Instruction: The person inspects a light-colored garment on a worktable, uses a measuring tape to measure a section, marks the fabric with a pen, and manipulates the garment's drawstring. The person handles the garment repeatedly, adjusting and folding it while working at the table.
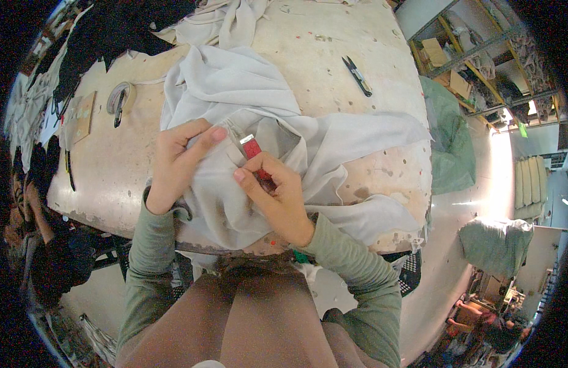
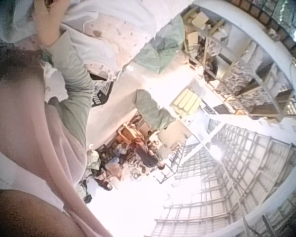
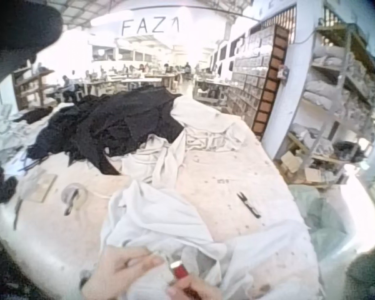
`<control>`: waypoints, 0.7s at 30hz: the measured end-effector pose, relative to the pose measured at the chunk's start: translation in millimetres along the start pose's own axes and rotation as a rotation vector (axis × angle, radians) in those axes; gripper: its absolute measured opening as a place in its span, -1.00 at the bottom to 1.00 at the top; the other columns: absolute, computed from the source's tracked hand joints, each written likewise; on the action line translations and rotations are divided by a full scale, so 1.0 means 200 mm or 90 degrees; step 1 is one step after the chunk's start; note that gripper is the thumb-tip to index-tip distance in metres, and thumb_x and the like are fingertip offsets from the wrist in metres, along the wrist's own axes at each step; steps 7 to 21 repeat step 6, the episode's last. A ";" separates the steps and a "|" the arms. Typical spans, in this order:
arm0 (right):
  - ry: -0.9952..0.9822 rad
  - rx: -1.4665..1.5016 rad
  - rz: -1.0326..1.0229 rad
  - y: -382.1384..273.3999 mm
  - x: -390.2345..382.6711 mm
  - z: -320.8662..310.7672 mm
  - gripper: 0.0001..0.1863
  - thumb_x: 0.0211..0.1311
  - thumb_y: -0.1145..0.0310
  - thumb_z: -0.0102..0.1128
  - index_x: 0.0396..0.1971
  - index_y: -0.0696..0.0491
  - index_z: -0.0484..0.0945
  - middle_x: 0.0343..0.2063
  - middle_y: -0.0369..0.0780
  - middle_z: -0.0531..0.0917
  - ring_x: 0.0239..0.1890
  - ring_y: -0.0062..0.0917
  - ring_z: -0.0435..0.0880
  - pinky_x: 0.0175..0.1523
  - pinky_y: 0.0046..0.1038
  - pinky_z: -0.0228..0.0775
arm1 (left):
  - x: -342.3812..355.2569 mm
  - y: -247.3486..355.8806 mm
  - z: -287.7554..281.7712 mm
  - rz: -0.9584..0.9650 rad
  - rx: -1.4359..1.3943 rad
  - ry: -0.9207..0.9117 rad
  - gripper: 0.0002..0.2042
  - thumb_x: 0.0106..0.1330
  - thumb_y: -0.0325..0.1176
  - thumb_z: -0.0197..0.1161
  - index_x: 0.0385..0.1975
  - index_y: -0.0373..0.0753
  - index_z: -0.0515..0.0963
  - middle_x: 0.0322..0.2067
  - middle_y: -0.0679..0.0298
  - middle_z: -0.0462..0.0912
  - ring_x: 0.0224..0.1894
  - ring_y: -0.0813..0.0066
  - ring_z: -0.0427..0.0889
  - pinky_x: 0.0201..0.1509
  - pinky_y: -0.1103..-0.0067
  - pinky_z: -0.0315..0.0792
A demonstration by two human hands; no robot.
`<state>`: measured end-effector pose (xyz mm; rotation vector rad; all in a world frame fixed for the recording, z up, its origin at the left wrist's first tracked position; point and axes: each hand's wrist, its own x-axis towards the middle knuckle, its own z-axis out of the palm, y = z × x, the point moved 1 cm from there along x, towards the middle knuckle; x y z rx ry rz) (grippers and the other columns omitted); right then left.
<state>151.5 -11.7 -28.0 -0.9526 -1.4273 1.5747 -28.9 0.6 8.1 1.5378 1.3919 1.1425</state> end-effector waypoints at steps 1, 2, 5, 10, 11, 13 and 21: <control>0.008 0.002 -0.016 0.01 0.01 0.01 -0.84 0.29 0.37 0.17 -0.46 0.08 0.45 -0.59 -0.49 0.34 -0.52 -0.85 0.20 -0.43 -0.72 0.01 | 0.00 0.00 0.00 -0.020 -0.012 0.002 -0.77 0.28 -0.32 0.24 -0.44 -0.42 0.55 -0.67 0.38 0.30 -0.53 0.74 0.20 -0.50 0.69 0.18; 0.019 0.003 -0.038 0.02 0.01 0.01 -0.83 0.29 0.36 0.17 -0.48 0.07 0.44 -0.61 -0.50 0.34 -0.55 -0.86 0.19 -0.47 -0.73 0.00 | 0.00 -0.01 0.00 -0.033 -0.010 -0.017 -0.76 0.28 -0.31 0.25 -0.45 -0.42 0.55 -0.66 0.40 0.29 -0.52 0.75 0.20 -0.50 0.69 0.17; -0.011 0.044 0.017 0.04 0.00 0.02 -0.86 0.30 0.42 0.13 -0.45 0.07 0.41 -0.54 -0.48 0.34 -0.48 -0.83 0.19 -0.37 -0.72 0.00 | 0.02 -0.03 -0.02 -0.089 -0.005 -0.071 -0.72 0.25 -0.25 0.28 -0.46 -0.40 0.56 -0.66 0.43 0.29 -0.51 0.76 0.20 -0.49 0.70 0.16; -0.009 0.029 0.021 0.05 -0.01 0.02 -0.87 0.30 0.42 0.13 -0.44 0.07 0.41 -0.53 -0.49 0.34 -0.48 -0.84 0.19 -0.37 -0.72 0.02 | 0.03 -0.04 -0.02 -0.120 -0.003 -0.087 -0.71 0.24 -0.22 0.30 -0.46 -0.39 0.57 -0.66 0.42 0.30 -0.50 0.76 0.21 -0.49 0.71 0.16; -0.009 0.029 0.021 0.05 -0.01 0.02 -0.87 0.30 0.42 0.13 -0.44 0.07 0.41 -0.53 -0.49 0.34 -0.48 -0.84 0.19 -0.37 -0.72 0.02 | 0.03 -0.04 -0.02 -0.120 -0.003 -0.087 -0.71 0.24 -0.22 0.30 -0.46 -0.39 0.57 -0.66 0.42 0.30 -0.50 0.76 0.21 -0.49 0.71 0.16; -0.009 0.029 0.021 0.05 -0.01 0.02 -0.87 0.30 0.42 0.13 -0.44 0.07 0.41 -0.53 -0.49 0.34 -0.48 -0.84 0.19 -0.37 -0.72 0.02 | 0.03 -0.04 -0.02 -0.120 -0.003 -0.087 -0.71 0.24 -0.22 0.30 -0.46 -0.39 0.57 -0.66 0.42 0.30 -0.50 0.76 0.21 -0.49 0.71 0.16; -0.009 0.029 0.021 0.05 -0.01 0.02 -0.87 0.30 0.42 0.13 -0.44 0.07 0.41 -0.53 -0.49 0.34 -0.48 -0.84 0.19 -0.37 -0.72 0.02 | 0.03 -0.04 -0.02 -0.120 -0.003 -0.087 -0.71 0.24 -0.22 0.30 -0.46 -0.39 0.57 -0.66 0.42 0.30 -0.50 0.76 0.21 -0.49 0.71 0.16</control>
